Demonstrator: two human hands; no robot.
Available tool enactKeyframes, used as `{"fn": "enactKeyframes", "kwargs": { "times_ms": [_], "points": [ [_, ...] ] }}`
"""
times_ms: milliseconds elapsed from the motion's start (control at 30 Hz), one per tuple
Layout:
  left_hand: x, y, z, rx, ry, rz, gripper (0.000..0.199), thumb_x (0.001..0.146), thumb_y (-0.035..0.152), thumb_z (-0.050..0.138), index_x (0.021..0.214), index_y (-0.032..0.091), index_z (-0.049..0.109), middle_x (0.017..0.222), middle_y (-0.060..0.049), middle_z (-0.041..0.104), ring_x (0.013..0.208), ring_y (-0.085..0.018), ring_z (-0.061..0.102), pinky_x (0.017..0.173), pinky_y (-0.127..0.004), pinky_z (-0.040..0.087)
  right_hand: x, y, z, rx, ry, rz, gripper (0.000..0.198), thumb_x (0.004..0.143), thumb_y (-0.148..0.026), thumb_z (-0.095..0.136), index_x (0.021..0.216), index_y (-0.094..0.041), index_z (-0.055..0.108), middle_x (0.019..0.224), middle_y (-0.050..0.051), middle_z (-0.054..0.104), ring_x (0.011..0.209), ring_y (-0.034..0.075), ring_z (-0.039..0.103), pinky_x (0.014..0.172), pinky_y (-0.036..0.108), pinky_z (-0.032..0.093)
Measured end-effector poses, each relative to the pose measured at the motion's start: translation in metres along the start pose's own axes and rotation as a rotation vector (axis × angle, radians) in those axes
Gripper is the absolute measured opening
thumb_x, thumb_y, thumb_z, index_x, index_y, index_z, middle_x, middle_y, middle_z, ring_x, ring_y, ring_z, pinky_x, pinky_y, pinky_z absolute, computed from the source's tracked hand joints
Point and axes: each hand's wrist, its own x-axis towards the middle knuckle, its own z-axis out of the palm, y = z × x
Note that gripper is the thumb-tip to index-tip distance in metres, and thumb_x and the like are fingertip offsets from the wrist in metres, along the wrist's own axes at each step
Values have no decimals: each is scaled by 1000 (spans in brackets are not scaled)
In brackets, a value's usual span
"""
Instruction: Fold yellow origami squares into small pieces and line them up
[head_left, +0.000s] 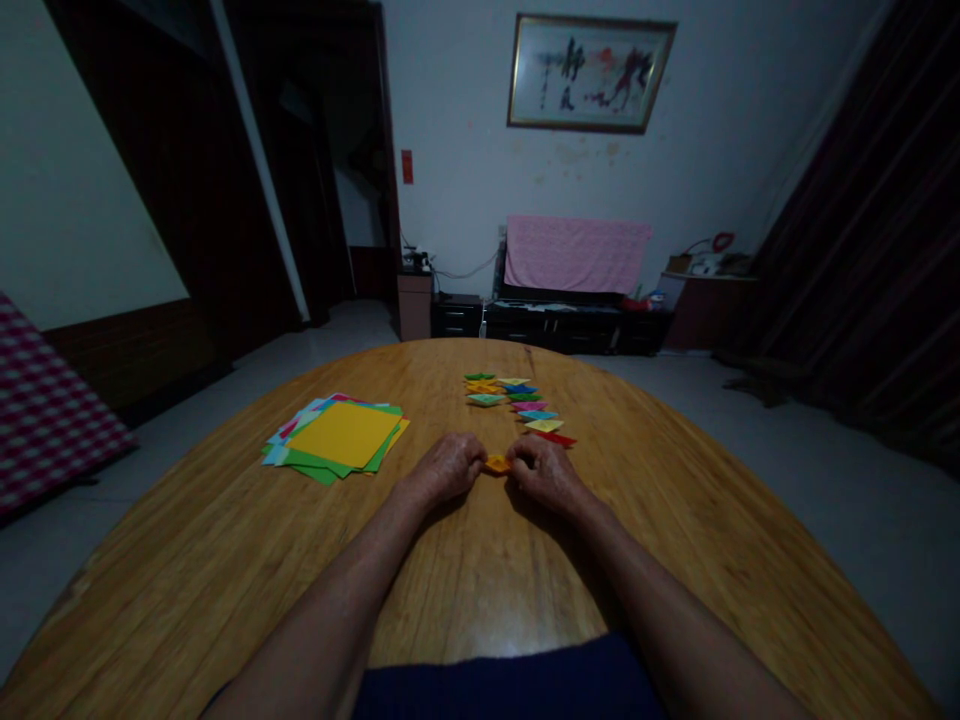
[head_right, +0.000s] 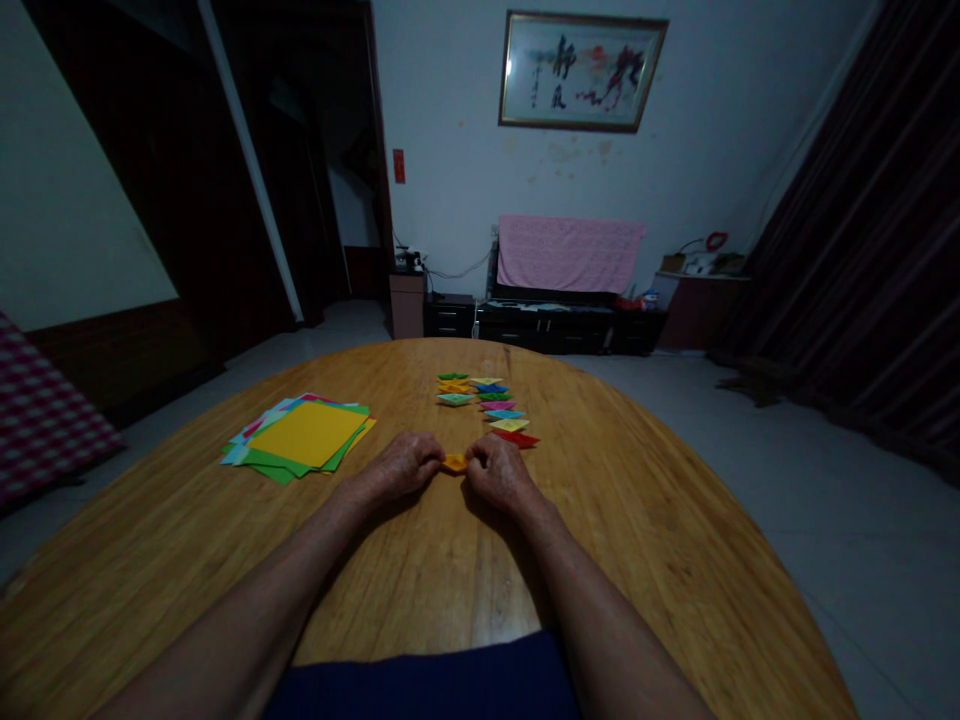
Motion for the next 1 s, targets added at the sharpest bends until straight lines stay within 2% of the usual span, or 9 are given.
{"fn": "enactKeyframes", "kwargs": {
  "times_ms": [100,200,333,467,567,800,1000],
  "points": [
    [-1,-1,0,-31,9,23,26,82,16,48,92,17,72,88,-7,70,81,-17,61,77,-27,46,-1,0,0,42,29,24,16,71,-14,49,71,-16,65,75,4,65,73,16,58,68,25,42],
    [-1,-7,1,-98,37,31,28,82,17,49,101,18,70,94,-6,71,86,-17,62,81,-28,46,-1,4,-1,112,74,104,19,69,-13,47,75,-17,64,76,4,66,73,16,59,67,25,44],
    [-2,-15,-1,-151,91,-62,35,79,17,52,111,17,66,98,-7,71,88,-17,62,83,-28,46,-1,9,-7,116,61,168,22,64,-10,47,77,-18,63,73,2,65,70,15,58,63,24,42],
    [-2,-19,-4,-153,25,-80,25,79,25,55,96,16,71,84,-4,71,76,-15,60,72,-25,46,-4,7,-15,45,-18,185,21,62,-9,48,72,-17,63,68,2,64,64,15,56,58,24,38],
    [-2,-19,-4,-154,23,-66,21,80,28,55,85,17,72,78,-3,70,73,-14,59,68,-24,43,-8,2,-19,16,-55,182,20,63,-8,48,69,-18,65,63,2,63,60,14,54,56,24,35],
    [-2,-22,1,-194,38,-55,20,79,25,55,85,16,72,74,0,69,67,-12,57,63,-22,40,-7,-3,-20,-57,-39,213,16,65,-8,51,64,-17,65,60,2,64,58,13,54,54,23,33],
    [-1,-21,2,-203,32,-53,21,80,26,54,84,16,72,74,-1,69,68,-12,58,63,-22,40,-5,1,-21,-103,-94,180,15,70,-13,53,63,-16,65,61,3,64,58,13,54,52,22,32]
  ]
}}
